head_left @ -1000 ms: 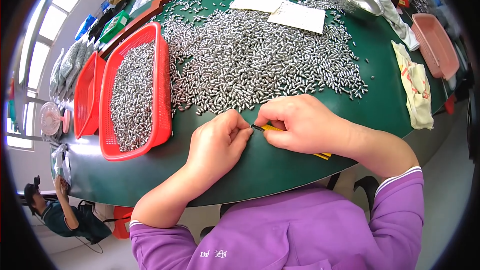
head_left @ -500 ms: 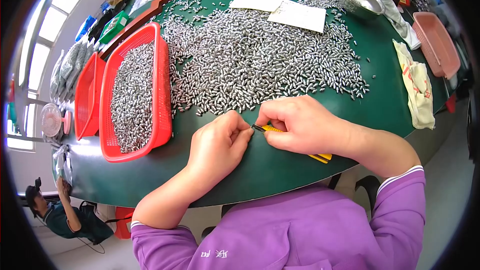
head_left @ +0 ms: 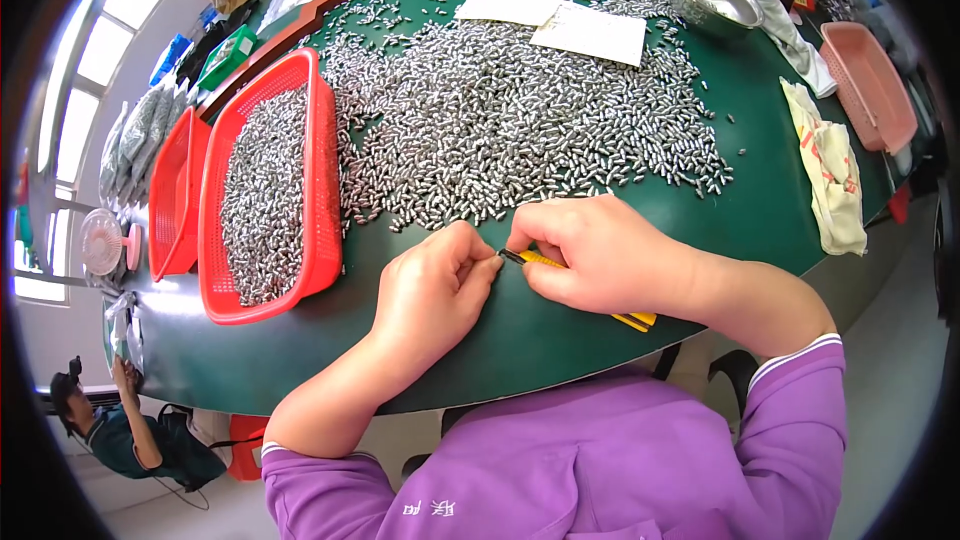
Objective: Inspecting and cleaning small metal components using a utility knife on a workshop bench.
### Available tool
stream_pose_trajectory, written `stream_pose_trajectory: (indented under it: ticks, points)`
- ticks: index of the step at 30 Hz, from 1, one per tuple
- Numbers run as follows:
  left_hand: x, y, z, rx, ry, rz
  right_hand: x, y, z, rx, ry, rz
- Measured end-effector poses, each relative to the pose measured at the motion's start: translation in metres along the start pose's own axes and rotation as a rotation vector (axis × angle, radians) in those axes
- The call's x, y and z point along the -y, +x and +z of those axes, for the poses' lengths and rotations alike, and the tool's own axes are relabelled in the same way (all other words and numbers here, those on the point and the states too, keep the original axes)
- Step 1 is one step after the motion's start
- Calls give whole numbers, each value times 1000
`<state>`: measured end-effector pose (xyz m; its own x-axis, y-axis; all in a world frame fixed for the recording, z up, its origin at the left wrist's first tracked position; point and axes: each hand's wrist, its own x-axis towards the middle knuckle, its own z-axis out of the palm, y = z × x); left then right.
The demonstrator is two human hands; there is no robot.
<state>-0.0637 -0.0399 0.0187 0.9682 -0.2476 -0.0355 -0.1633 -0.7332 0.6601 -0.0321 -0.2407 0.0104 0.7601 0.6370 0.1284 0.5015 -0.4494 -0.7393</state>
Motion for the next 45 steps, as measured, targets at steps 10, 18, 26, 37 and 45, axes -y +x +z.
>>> stream_pose_trajectory:
  ticks: [10, 18, 26, 37, 45]
  points:
    - [-3, -2, 1, -35, 8, 16, 0, 0, -1, 19, 65, 30]
    - [-1, -1, 2, -46, -6, 35, 1, 2, -5, 35, 106, 55]
    - [-1, 0, 1, -36, 2, 54, 5, 8, -12, 157, 53, 103]
    - [1, 1, 2, 1, 11, -48, -1, 2, -9, -22, 32, 22]
    - [15, 5, 1, 4, -684, -32, -29, 12, -54, -635, -525, -36]
